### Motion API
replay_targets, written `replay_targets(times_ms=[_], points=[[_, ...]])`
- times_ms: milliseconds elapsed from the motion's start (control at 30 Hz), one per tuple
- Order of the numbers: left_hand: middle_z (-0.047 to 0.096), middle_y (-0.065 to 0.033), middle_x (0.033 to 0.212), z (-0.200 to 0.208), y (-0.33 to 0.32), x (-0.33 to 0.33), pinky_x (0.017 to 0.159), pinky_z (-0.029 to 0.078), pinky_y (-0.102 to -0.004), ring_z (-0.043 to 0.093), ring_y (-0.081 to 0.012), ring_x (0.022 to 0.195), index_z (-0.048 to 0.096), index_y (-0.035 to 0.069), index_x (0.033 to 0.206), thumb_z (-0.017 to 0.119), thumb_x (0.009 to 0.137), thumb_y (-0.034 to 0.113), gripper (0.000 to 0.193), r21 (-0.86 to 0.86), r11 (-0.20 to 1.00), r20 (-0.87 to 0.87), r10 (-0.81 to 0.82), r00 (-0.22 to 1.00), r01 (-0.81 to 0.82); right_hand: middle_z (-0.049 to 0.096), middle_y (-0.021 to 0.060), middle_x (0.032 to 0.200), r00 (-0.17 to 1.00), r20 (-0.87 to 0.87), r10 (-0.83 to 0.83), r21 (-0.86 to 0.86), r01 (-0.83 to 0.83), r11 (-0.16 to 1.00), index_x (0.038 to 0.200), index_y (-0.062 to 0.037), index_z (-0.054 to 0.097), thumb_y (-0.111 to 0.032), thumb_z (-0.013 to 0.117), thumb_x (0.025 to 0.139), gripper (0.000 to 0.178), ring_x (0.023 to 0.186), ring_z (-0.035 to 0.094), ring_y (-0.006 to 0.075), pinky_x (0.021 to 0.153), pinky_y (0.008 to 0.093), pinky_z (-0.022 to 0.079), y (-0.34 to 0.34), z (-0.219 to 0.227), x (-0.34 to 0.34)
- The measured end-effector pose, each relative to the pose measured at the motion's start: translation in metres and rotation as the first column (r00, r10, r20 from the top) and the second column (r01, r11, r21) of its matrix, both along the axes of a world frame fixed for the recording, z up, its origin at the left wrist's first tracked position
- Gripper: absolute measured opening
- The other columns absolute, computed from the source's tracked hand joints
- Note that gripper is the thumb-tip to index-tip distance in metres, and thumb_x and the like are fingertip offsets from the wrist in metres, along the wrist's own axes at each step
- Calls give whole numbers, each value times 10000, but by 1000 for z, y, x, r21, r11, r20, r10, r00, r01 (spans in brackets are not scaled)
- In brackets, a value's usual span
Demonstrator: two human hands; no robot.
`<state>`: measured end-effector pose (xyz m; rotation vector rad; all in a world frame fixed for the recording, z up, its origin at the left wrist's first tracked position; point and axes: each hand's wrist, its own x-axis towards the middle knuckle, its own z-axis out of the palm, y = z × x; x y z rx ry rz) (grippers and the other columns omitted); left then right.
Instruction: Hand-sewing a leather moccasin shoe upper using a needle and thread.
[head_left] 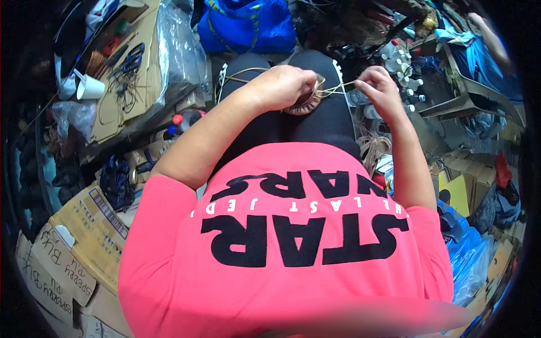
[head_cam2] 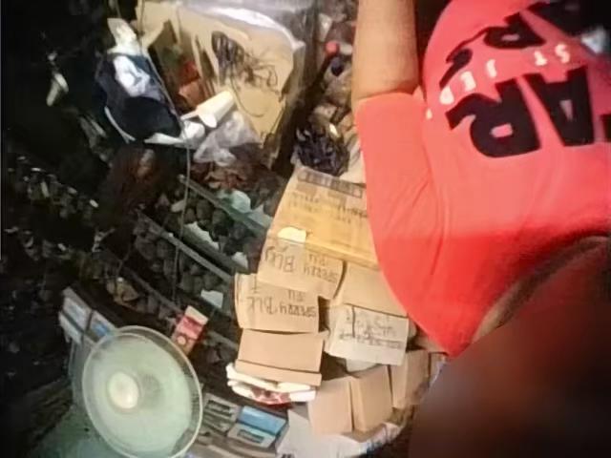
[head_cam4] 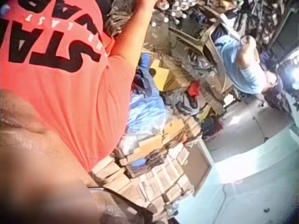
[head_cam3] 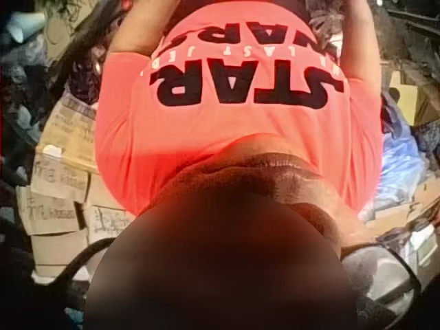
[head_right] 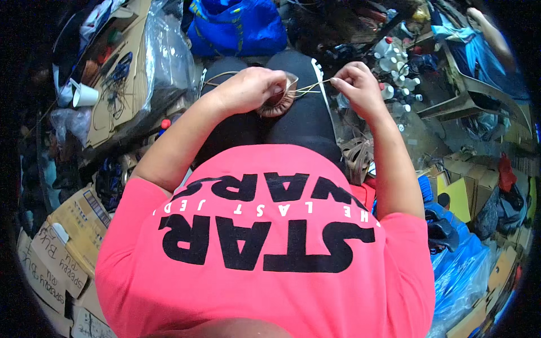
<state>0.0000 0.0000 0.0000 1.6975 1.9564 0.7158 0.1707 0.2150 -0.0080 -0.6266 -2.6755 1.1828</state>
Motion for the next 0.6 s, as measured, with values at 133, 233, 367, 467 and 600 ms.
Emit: replay_targets(times_ms=[133, 233, 367, 467, 600], points=[[615, -187, 799, 5, 4, 4, 682, 465, -446, 595, -385, 808, 570, 58, 926, 567, 851, 149, 118, -13, 1000, -34, 19, 999, -19, 588, 112, 979, 997, -62, 40, 228, -25, 973, 868, -57, 661, -182, 658, 797, 143, 911, 594, 271, 768, 361, 482, 4, 10, -8], [619, -191, 813, 4, -2, 0, 679, 465, -448, 598, -384, 810, 567, 62, 942, 567, 851, 155, 130, -57, 998, -34, 17, 999, -19, 635, 129, 836, 937, 110, 332, 274, -349, 896, 881, -77, 642, -203, 598, 824, 145, 839, 621, 301, 761, 407, 466, -37, 50, -18], [626, -188, 830, 4, 4, -2, 668, 463, -452, 601, -386, 805, 562, 74, 960, 556, 856, 162, 136, -95, 995, -76, -38, 996, 30, 614, 94, 735, 845, 293, 448, 476, -535, 698, 903, -111, 552, -137, 529, 832, 79, 780, 605, 298, 776, 416, 392, -60, 32, -30], [610, -180, 822, 4, -5, -8, 677, 457, -448, 587, -384, 817, 545, 70, 916, 542, 858, 153, 101, -45, 997, -33, -66, 997, 65, 612, 94, 718, 814, 332, 477, 449, -581, 679, 923, -110, 539, -123, 540, 824, 100, 773, 605, 300, 774, 417, 394, -58, 34, -33], [592, -182, 768, -5, -42, -32, 632, 434, -460, 579, -391, 763, 523, 90, 860, 520, 820, 120, 50, 45, 999, -211, 5, 977, 5, 605, 119, 712, 860, 189, 473, 453, -504, 735, 861, -86, 553, -83, 551, 801, 61, 736, 590, 325, 780, 428, 395, -31, 17, -9]])
